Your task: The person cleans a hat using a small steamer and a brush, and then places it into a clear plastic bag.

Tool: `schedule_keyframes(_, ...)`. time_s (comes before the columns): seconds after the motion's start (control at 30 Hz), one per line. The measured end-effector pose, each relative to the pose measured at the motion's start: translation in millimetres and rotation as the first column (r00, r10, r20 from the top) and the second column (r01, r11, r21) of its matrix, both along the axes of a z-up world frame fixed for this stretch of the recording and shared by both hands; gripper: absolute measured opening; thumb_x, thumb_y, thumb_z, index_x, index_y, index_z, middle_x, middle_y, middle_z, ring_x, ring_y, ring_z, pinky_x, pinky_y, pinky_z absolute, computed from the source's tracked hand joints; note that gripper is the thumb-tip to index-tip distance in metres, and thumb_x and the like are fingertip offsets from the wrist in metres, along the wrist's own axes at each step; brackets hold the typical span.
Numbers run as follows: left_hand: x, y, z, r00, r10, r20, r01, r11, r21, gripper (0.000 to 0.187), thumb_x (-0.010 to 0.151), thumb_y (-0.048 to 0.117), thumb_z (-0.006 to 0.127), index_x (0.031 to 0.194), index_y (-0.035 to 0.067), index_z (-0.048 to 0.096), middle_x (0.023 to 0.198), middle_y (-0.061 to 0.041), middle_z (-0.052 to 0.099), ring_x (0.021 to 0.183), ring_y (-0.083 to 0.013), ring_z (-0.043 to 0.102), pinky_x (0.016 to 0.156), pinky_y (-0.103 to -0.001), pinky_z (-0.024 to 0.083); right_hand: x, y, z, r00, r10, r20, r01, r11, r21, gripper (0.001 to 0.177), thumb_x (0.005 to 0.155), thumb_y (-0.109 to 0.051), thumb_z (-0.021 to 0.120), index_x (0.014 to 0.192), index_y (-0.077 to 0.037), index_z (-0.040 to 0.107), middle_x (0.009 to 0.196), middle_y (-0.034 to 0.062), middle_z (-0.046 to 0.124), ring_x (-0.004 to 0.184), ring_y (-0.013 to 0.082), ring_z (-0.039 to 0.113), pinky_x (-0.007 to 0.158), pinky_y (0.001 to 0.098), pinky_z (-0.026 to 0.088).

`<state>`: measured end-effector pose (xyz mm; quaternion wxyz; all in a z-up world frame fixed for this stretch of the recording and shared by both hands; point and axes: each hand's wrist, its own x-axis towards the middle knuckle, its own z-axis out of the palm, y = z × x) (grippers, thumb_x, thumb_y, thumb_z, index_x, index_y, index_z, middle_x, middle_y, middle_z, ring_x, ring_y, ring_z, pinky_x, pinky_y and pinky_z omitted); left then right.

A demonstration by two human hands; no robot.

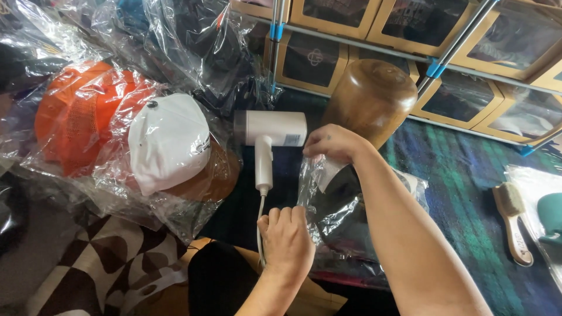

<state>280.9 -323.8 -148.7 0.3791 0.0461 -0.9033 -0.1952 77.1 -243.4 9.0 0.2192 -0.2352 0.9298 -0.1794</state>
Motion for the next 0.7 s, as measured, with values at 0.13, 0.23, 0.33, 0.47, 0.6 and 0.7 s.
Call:
schedule_keyframes(0.13, 0, -1, 0, 0.999, 0.034, -0.001, -0.034, 0.996, -0.077, 0.022, 0.063, -0.004, 0.06, 0.073, 0.016, 0.059, 0.067, -0.003, 0.056, 0.073, -0.0281, 0.05, 0.074, -0.044, 0.035, 1, -1, -8, 0.993, -0.093, -0.069, 0.089, 0.994, -0.059, 0.028, 0.084, -0.034, 0.075, 0.102, -0.013, 0.081, 0.095, 0.0031, 0.077, 0.092, 0.0165, 0.07, 0.085, 0.033, 0.05)
schedule_keyframes(0.23, 4, -3, 7, 0.998, 0.055, -0.038, -0.06, 0.99, -0.131, 0.017, 0.065, 0.0, 0.062, 0.069, 0.016, 0.057, 0.07, -0.005, 0.053, 0.073, -0.0305, 0.049, 0.072, -0.046, 0.034, -1, -3, -18, 0.983, -0.102, -0.156, 0.095, 0.994, -0.05, 0.025, 0.086, -0.036, 0.074, 0.098, -0.015, 0.081, 0.093, 0.0034, 0.077, 0.088, 0.0172, 0.07, 0.08, 0.0341, 0.051)
schedule_keyframes(0.33, 9, -8, 6, 0.998, 0.055, 0.011, -0.052, 0.987, -0.151, 0.01, 0.068, 0.011, 0.068, 0.075, 0.015, 0.061, 0.082, -0.006, 0.055, 0.082, -0.033, 0.051, 0.073, -0.048, 0.037, 18, 4, -10, 0.928, -0.116, -0.353, 0.085, 0.991, -0.103, 0.033, 0.088, -0.045, 0.064, 0.104, -0.019, 0.078, 0.1, 0.0025, 0.078, 0.095, 0.0236, 0.071, 0.082, 0.0396, 0.052)
schedule_keyframes(0.47, 5, -13, 25, 1.0, 0.013, -0.024, -0.017, 0.985, -0.173, 0.009, 0.075, 0.016, 0.066, 0.076, 0.014, 0.057, 0.09, -0.008, 0.055, 0.084, -0.0368, 0.054, 0.064, -0.05, 0.043, 65, 56, -2, 0.634, -0.201, -0.747, -0.078, 0.944, -0.32, 0.031, 0.097, -0.039, 0.06, 0.102, -0.012, 0.075, 0.096, 0.006, 0.073, 0.094, 0.0269, 0.067, 0.085, 0.0408, 0.049)
schedule_keyframes(0.6, -31, 7, 89, 0.967, -0.24, -0.084, 0.229, 0.966, -0.116, 0.003, 0.092, 0.013, 0.06, 0.092, 0.011, 0.058, 0.098, -0.012, 0.06, 0.081, -0.0339, 0.052, 0.065, -0.048, 0.04, 144, 145, -1, 0.59, -0.53, -0.609, 0.196, 0.826, -0.529, 0.026, 0.097, -0.032, 0.064, 0.105, -0.012, 0.078, 0.098, 0.0026, 0.075, 0.086, 0.0181, 0.069, 0.076, 0.0333, 0.052)
schedule_keyframes(0.7, -96, 59, 115, 0.828, -0.523, -0.203, 0.503, 0.852, -0.144, 0.016, 0.094, 0.024, 0.061, 0.093, 0.013, 0.071, 0.092, -0.008, 0.065, 0.091, -0.0368, 0.066, 0.068, -0.044, 0.049, 177, 202, -34, 0.441, -0.73, -0.522, 0.386, 0.68, -0.624, 0.022, 0.098, -0.031, 0.071, 0.111, -0.014, 0.075, 0.091, 0.0089, 0.072, 0.089, 0.0282, 0.07, 0.081, 0.0399, 0.056)
